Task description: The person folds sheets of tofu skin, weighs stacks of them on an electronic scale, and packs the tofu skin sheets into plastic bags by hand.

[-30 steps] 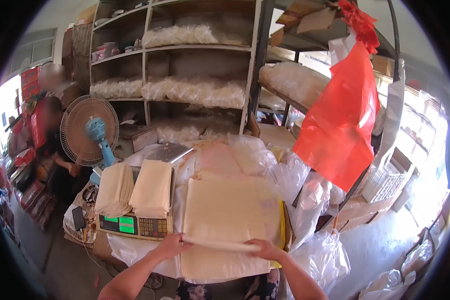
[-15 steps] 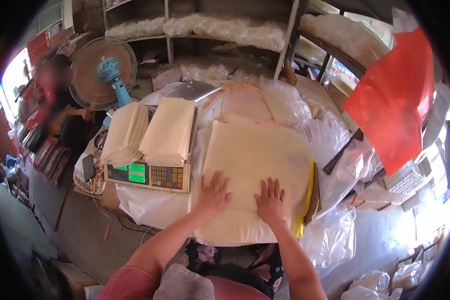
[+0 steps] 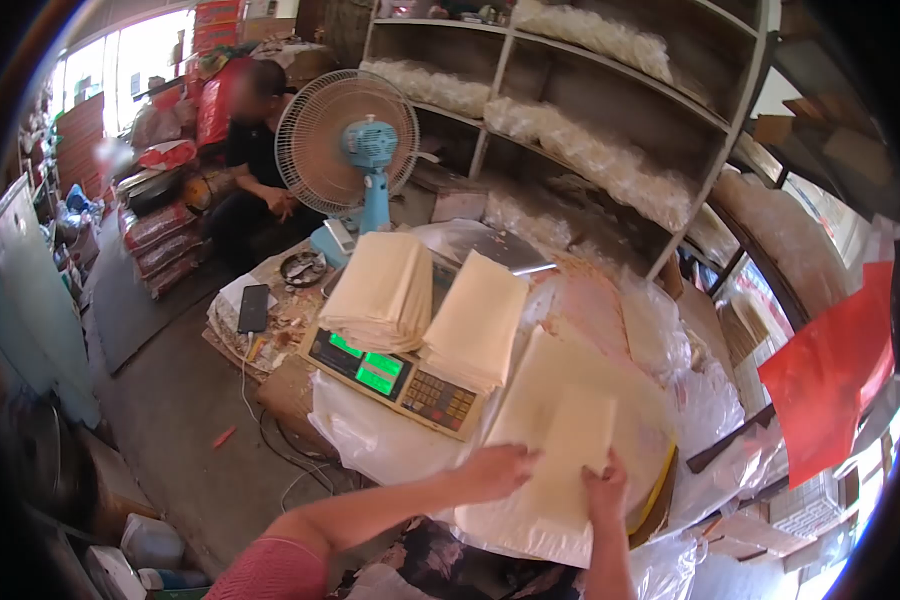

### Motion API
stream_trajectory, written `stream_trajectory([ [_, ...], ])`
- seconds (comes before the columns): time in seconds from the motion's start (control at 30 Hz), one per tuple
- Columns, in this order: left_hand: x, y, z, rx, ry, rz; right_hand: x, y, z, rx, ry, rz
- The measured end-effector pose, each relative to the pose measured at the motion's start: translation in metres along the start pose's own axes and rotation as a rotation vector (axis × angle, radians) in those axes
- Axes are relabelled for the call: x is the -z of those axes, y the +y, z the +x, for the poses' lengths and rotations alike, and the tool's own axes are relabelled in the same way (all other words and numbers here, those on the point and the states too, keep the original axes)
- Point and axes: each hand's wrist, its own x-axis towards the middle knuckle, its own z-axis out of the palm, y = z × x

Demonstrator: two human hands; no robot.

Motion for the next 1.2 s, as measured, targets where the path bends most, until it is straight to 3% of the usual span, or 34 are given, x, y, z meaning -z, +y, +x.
stream_trajectory([
  [0.03, 0.033, -0.007, 0.002, -0.097, 0.309, -0.054, -0.009, -0.035, 0.010, 0.128, 0.024, 0.018],
  [0.07, 0.070, -0.020, 0.005, 0.161, 0.361, -0.025, -0.019, -0.069, 0.020, 0.138, -0.020, 0.111],
  [0.1, 0.118, -0.029, 0.007, 0.058, 0.594, -0.004, -0.032, -0.101, 0.031, 0.146, -0.063, 0.203],
  [0.13, 0.149, -0.048, 0.014, 0.289, 0.735, 0.061, -0.048, -0.131, 0.040, 0.148, -0.112, 0.265],
  [0.17, 0.171, -0.086, 0.017, 0.257, 0.820, 0.262, -0.066, -0.155, 0.050, 0.151, -0.160, 0.329],
  [0.23, 0.209, -0.119, 0.023, 0.552, 0.603, 0.526, -0.100, -0.168, 0.085, 0.151, -0.217, 0.390],
  [0.27, 0.213, -0.126, 0.024, 0.553, 0.616, 0.532, -0.121, -0.171, 0.102, 0.144, -0.216, 0.433],
  [0.33, 0.219, -0.138, 0.028, 0.703, 0.378, 0.588, -0.163, -0.155, 0.133, 0.132, -0.210, 0.465],
  [0.4, 0.227, -0.150, 0.033, 0.692, 0.328, 0.573, -0.194, -0.120, 0.163, 0.130, -0.205, 0.453],
  [0.47, 0.231, -0.163, 0.035, 0.688, 0.253, 0.548, -0.211, -0.091, 0.171, 0.056, -0.092, -0.192],
  [0.53, 0.238, -0.176, 0.037, 0.642, 0.150, 0.499, -0.212, -0.098, 0.168, 0.061, -0.087, -0.257],
  [0.67, 0.244, -0.199, 0.034, 0.506, 0.236, 0.478, -0.200, -0.106, 0.176, 0.095, -0.185, -0.383],
  [0.7, 0.252, -0.203, 0.030, 0.540, 0.312, 0.227, -0.196, -0.108, 0.175, 0.098, -0.179, -0.386],
  [0.77, 0.269, -0.209, 0.013, 0.598, 0.445, -0.245, -0.182, -0.124, 0.150, 0.798, 0.226, -0.792],
  [0.8, 0.279, -0.206, -0.001, 0.623, 0.509, -0.462, -0.172, -0.137, 0.136, 0.788, 0.224, -0.791],
  [0.87, 0.297, -0.192, -0.024, 0.634, 0.624, -0.579, -0.148, -0.164, 0.119, 0.540, -0.010, -0.507],
  [0.93, 0.309, -0.223, -0.042, 0.514, 0.687, -0.686, -0.129, -0.152, 0.133, 0.488, -0.036, -0.464],
  [1.0, 0.319, -0.208, -0.047, 0.360, 0.884, -0.587, -0.118, -0.150, 0.134, 0.425, -0.067, -0.432],
  [1.1, 0.337, -0.126, -0.032, 0.221, 0.904, -0.883, -0.121, -0.169, 0.120, 0.353, -0.112, -0.262],
  [1.17, 0.325, -0.104, -0.008, 0.224, 0.893, -0.805, -0.137, -0.186, 0.109, 0.098, -0.235, 0.142],
  [1.2, 0.307, -0.117, 0.008, 0.222, 0.858, -0.641, -0.145, -0.191, 0.106, 0.094, -0.236, 0.145],
])
